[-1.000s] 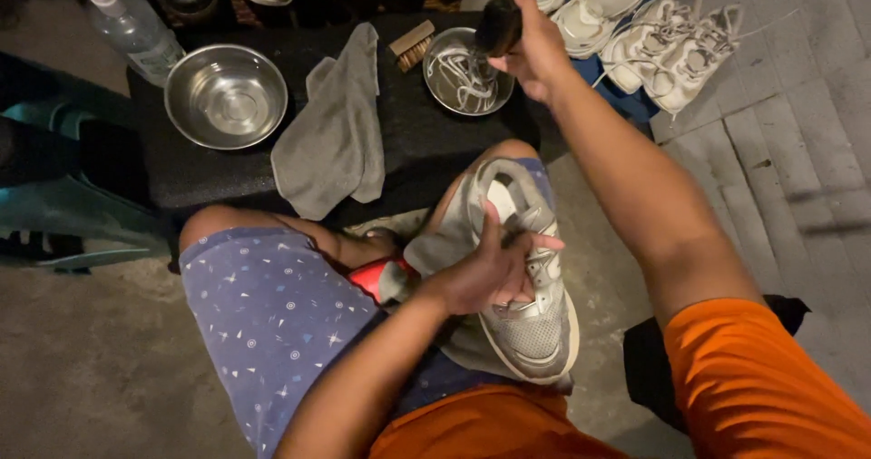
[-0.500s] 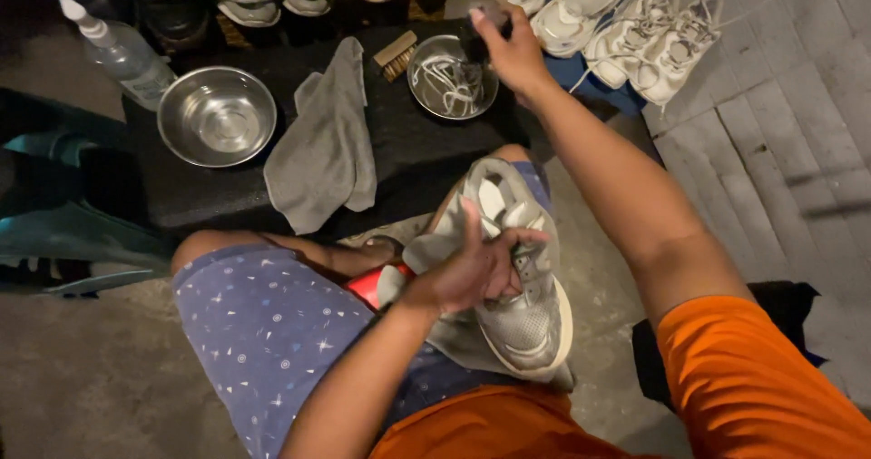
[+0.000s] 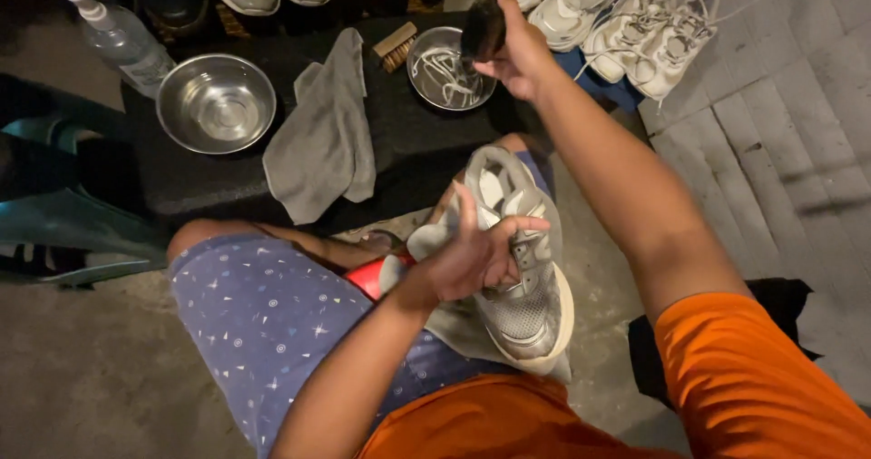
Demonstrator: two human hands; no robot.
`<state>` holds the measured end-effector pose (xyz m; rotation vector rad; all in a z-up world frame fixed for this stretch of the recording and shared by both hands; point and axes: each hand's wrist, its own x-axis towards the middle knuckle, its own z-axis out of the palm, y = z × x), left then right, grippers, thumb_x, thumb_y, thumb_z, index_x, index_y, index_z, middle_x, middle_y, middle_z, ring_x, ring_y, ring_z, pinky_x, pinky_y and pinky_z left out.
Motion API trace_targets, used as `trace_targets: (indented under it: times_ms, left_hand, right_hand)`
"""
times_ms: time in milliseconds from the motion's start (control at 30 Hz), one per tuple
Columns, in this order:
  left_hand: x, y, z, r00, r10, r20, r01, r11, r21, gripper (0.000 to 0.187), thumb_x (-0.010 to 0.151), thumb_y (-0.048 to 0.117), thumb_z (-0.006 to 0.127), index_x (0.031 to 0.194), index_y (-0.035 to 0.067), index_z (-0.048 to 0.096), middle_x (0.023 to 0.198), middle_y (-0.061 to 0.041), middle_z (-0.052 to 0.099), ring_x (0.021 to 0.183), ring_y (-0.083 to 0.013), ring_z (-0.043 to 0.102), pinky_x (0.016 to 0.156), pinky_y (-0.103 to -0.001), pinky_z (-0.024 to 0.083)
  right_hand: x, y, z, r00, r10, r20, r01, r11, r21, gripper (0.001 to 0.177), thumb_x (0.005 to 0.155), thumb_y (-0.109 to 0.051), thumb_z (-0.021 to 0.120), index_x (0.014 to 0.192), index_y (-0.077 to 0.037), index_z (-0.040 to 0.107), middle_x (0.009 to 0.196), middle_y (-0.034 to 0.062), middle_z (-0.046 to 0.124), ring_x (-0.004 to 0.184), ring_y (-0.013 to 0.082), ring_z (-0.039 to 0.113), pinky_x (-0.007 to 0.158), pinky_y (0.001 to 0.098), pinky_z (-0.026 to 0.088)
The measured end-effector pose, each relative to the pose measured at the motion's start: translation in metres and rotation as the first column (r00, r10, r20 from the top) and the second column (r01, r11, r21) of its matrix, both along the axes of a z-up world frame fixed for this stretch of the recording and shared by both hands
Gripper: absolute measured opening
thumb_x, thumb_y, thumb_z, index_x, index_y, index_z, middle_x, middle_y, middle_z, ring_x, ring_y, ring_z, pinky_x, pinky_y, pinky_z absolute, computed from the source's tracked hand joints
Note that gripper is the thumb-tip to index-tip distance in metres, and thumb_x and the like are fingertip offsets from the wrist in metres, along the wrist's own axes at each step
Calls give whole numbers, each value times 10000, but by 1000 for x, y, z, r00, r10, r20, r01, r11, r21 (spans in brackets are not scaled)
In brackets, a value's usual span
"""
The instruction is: The person scrubs a silver sneaker with a dark brush, repeatedly dipping the brush into a metal bowl of liquid. They focus on the upper mesh and side panels, rotating the shoe to reach different areas.
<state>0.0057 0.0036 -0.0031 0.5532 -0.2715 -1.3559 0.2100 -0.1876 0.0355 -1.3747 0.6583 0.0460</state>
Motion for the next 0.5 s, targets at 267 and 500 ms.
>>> trace_targets:
  times_ms: [267, 500]
  left_hand:
    - [13, -7, -5, 995, 78, -56, -72, 993, 94, 1356, 585, 967, -76, 1434, 64, 474, 642, -68, 592, 500, -151, 435, 507, -265, 320]
    - [19, -13, 2, 992, -89, -90, 100, 987, 126, 1417, 497, 976, -4, 1520, 66, 362, 600, -156, 632, 527, -219, 567, 475, -286, 309]
  right_hand:
    - [-16, -21, 10, 993, 60, 102, -93, 928, 360, 778, 695, -608, 622, 1280, -98, 560, 1130, 232, 717, 1001, 357, 732, 939, 488, 633]
    - [-187, 8, 83, 935, 224, 274, -292, 925, 242, 674, 867, -510, 637, 1301, -4, 540, 1255, 124, 570, 717, 194, 701, 810, 343, 659]
